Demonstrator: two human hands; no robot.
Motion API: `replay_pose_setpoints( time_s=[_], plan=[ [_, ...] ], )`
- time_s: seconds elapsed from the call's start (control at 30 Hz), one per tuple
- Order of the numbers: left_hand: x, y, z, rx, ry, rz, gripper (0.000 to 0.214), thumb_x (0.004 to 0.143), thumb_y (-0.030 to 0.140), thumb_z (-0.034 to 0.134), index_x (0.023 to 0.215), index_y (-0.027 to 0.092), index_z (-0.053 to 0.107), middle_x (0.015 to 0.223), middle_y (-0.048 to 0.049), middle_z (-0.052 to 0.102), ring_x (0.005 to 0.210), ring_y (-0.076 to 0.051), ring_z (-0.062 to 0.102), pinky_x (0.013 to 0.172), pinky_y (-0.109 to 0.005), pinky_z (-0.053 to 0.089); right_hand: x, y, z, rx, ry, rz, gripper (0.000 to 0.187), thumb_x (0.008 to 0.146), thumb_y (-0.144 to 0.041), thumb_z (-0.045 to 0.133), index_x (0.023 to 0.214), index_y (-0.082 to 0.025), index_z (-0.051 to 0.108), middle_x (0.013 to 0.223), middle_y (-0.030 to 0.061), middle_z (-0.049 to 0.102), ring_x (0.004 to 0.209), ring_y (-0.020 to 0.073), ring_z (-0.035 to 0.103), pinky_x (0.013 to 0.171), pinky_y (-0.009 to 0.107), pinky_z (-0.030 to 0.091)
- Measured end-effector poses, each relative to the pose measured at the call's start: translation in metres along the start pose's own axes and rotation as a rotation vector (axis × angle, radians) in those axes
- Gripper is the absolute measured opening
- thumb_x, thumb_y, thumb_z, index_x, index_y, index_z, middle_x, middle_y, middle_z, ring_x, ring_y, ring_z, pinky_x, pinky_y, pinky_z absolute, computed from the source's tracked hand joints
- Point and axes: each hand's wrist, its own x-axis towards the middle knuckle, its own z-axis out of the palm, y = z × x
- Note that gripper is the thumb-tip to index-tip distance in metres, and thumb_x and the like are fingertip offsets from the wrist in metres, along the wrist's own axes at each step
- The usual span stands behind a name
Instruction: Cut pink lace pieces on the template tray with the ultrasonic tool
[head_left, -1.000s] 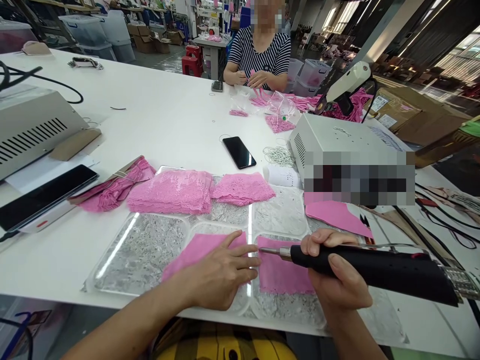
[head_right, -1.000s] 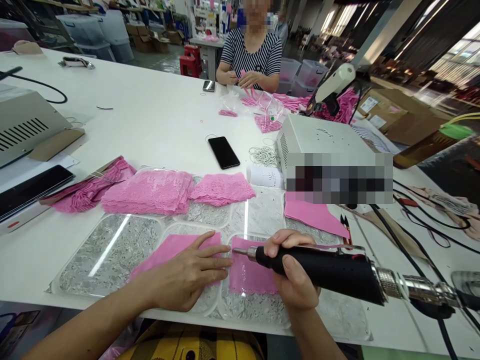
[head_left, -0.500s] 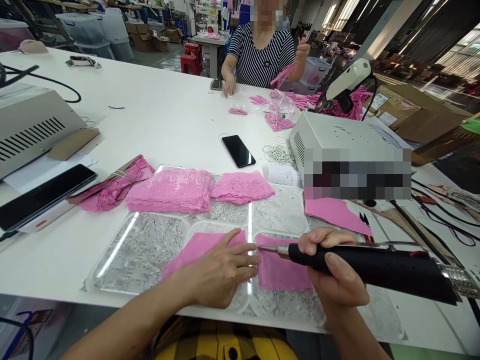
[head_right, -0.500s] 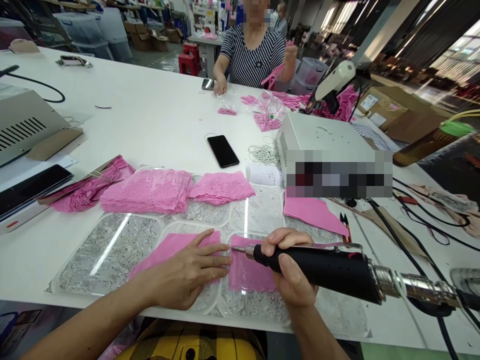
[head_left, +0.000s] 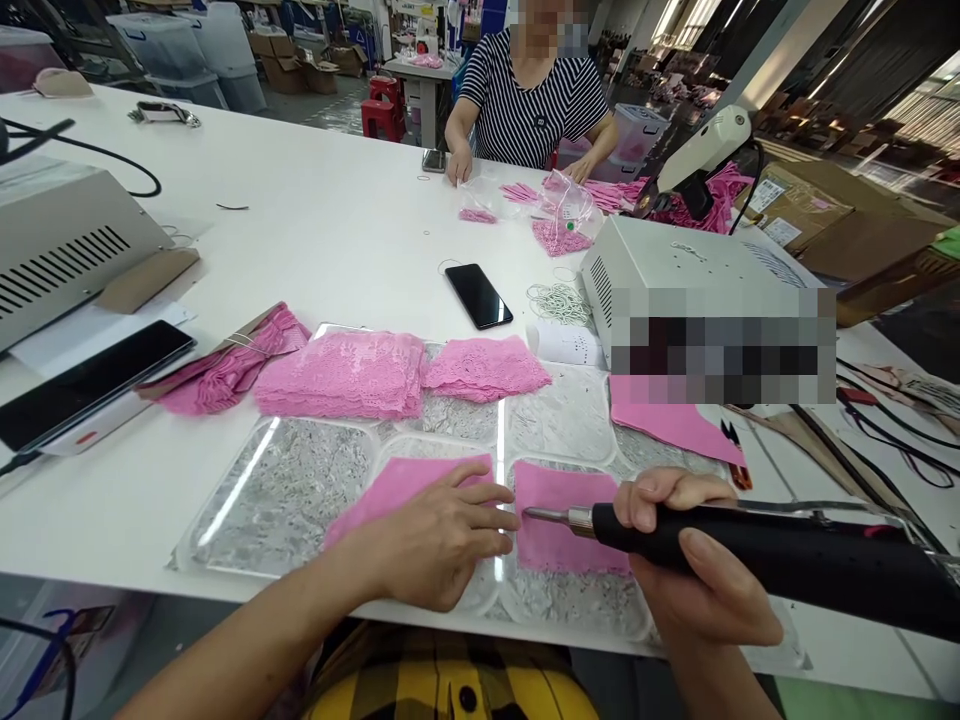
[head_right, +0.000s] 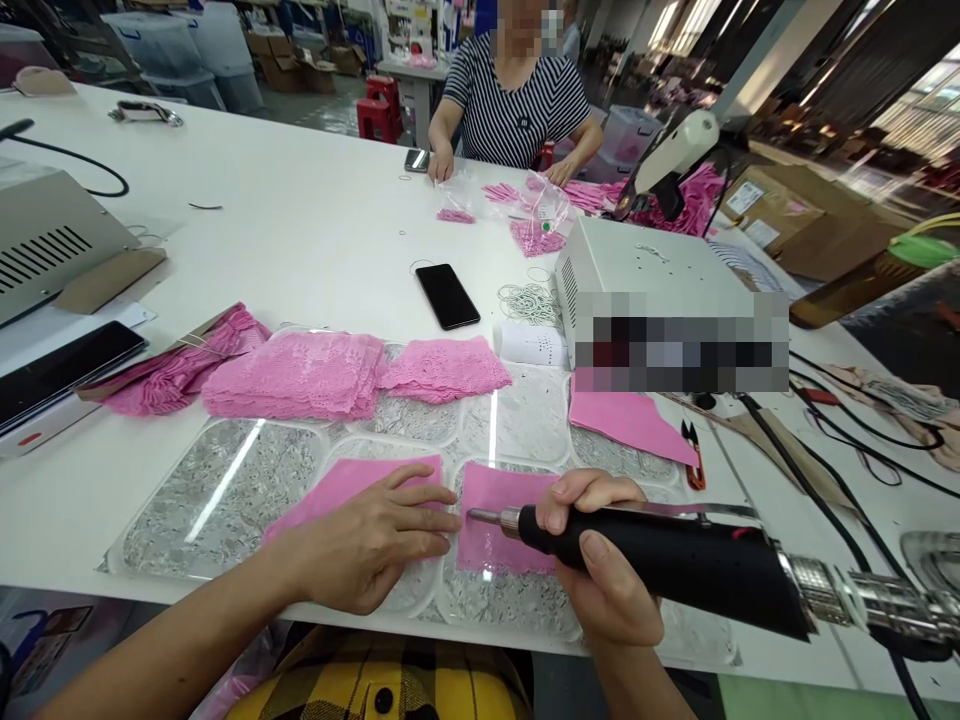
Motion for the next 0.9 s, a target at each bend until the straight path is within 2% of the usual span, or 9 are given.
replay_pose_setpoints(
  time_s=[0.2, 0.6, 0.73, 0.8, 0.9],
  plan=[
    [0.001, 0.001, 0.0, 0.014, -0.049, 0.001, 0.029, 0.081, 0.008, 0.048, 0.099, 0.019, 0.068, 0.116, -0.0023, 0.069, 0.12, -0.021, 0.054, 0.116, -0.041, 0.021, -0.002, 0.004, 0.0, -0.005, -0.012, 0.012, 0.013, 0.072, -0.026, 0.059, 0.083, -0.019, 0.062, 0.077, 0.0024, 0.055, 0.054, 0.0103, 0.05, 0.05, 0.03, 0.047],
    [0.002, 0.001, -0.001, 0.016, -0.061, 0.0, 0.031, 0.079, 0.008, 0.048, 0.099, 0.019, 0.068, 0.114, -0.0028, 0.07, 0.117, -0.021, 0.056, 0.115, -0.042, 0.024, -0.001, 0.004, 0.004, -0.019, -0.038, 0.016, 0.009, 0.073, -0.024, 0.06, 0.08, -0.02, 0.063, 0.075, 0.0018, 0.057, 0.055, 0.011, 0.052, 0.051, 0.03, 0.047],
    [0.002, 0.0, 0.0, 0.002, -0.026, 0.013, 0.036, 0.076, 0.006, 0.048, 0.104, 0.019, 0.068, 0.112, -0.0038, 0.07, 0.112, -0.02, 0.059, 0.112, -0.041, 0.032, 0.005, -0.006, -0.009, -0.001, 0.166, -0.028, 0.014, 0.064, -0.025, 0.06, 0.076, -0.019, 0.064, 0.076, 0.0015, 0.056, 0.052, 0.0097, 0.048, 0.05, 0.03, 0.045],
    [0.002, 0.002, -0.001, -0.01, 0.031, 0.003, 0.037, 0.078, 0.005, 0.046, 0.105, 0.018, 0.067, 0.11, -0.0053, 0.071, 0.108, -0.019, 0.061, 0.104, -0.037, 0.041, 0.008, -0.014, -0.029, -0.017, 0.327, -0.069, 0.016, 0.06, -0.025, 0.057, 0.073, -0.019, 0.063, 0.077, 0.0018, 0.056, 0.052, 0.0098, 0.047, 0.048, 0.029, 0.043],
    [0.007, 0.012, -0.002, 0.054, 0.077, -0.07, 0.032, 0.085, 0.005, 0.043, 0.104, 0.016, 0.067, 0.101, -0.0076, 0.07, 0.095, -0.018, 0.063, 0.086, -0.03, 0.05, 0.01, -0.027, -0.07, -0.066, 0.618, -0.117, 0.019, 0.055, -0.022, 0.051, 0.069, -0.018, 0.064, 0.08, 0.0032, 0.058, 0.058, 0.0123, 0.049, 0.047, 0.03, 0.043]
  ],
)
